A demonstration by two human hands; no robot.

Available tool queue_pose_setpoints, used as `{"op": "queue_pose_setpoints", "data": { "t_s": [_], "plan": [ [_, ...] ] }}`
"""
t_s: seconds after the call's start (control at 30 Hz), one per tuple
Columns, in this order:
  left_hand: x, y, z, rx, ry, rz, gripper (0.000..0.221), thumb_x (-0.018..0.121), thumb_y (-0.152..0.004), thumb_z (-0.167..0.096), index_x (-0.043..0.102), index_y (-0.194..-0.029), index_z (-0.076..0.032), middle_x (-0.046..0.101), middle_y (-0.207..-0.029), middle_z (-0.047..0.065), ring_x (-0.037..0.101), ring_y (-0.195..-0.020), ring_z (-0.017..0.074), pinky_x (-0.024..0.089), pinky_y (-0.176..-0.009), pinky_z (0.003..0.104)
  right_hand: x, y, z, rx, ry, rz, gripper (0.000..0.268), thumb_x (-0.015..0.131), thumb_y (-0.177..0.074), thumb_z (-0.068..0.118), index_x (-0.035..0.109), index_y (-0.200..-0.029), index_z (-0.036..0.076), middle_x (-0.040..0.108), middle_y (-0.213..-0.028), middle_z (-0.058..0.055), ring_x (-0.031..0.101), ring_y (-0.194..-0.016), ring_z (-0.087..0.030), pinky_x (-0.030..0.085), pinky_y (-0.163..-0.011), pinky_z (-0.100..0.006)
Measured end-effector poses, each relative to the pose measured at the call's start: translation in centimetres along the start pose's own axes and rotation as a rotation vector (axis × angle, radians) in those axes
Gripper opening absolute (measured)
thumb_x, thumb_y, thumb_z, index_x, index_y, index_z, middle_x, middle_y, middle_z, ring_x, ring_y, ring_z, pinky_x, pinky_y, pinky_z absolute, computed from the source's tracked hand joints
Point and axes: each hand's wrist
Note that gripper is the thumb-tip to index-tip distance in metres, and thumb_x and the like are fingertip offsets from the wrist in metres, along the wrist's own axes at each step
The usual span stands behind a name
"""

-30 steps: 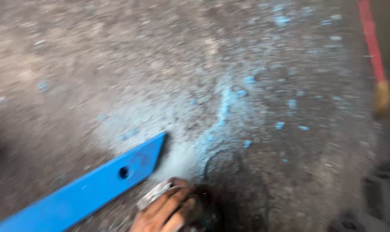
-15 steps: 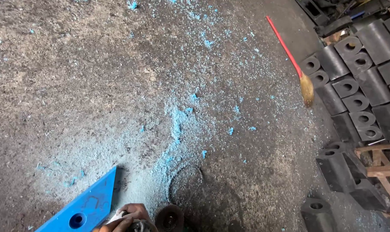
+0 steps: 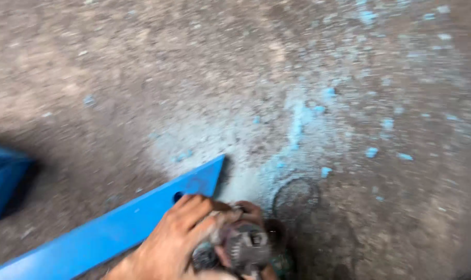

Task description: Grinding, sanding, and deburring edges of blue molded plastic products using various power grinders and sanders.

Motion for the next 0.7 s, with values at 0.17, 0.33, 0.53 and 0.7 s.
{"op": "queue_pose_setpoints", "data": {
  "t_s": [0.17,0.33,0.53,0.7],
  "plan": [
    [-1.8,3.9,7.3,-0.224,-0.138,-0.071,0.063,0.079,-0.079,-0.039,0.062,-0.132,-0.011,0.065,-0.125,0.015,0.061,-0.118,0.0364,0.050,-0.102,0.049,9.9,-7.0,2.2,-0.013,-0.159,0.146,0.072,0.089,-0.060,0.022,0.053,-0.121,0.014,0.052,-0.132,-0.010,0.050,-0.132,-0.031,0.041,-0.116,-0.048],
    [3.3,7.9,11.3,-0.341,-0.453,0.064,0.111,0.087,-0.059,-0.057,0.042,-0.150,-0.012,0.048,-0.136,0.023,0.046,-0.122,0.0441,0.036,-0.106,0.062,11.8,-8.8,3.1,-0.029,-0.177,0.152,0.072,0.090,-0.060,0.020,0.051,-0.121,0.013,0.051,-0.132,-0.009,0.049,-0.133,-0.030,0.041,-0.116,-0.048],
    [5.4,9.0,12.2,-0.457,-0.540,0.079,0.105,0.085,-0.065,-0.056,0.037,-0.155,-0.032,0.049,-0.138,0.018,0.046,-0.120,0.0412,0.039,-0.098,0.060,12.7,-8.8,3.7,0.042,-0.276,0.150,0.064,0.089,-0.069,0.017,0.052,-0.120,0.014,0.051,-0.134,-0.009,0.049,-0.136,-0.028,0.044,-0.118,-0.047],
    [6.7,10.3,11.4,-0.440,-0.518,0.093,0.106,0.084,-0.066,-0.060,0.037,-0.156,-0.030,0.050,-0.132,0.019,0.047,-0.113,0.0408,0.040,-0.094,0.060,12.7,-9.1,4.4,0.020,-0.191,0.184,0.067,0.088,-0.066,0.018,0.050,-0.120,0.012,0.049,-0.134,-0.012,0.049,-0.133,-0.029,0.043,-0.115,-0.047]
  ]
}}
Point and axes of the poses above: each hand's wrist, its own y-axis away from the middle knuckle, its own x-axis out of the palm, z = x × y
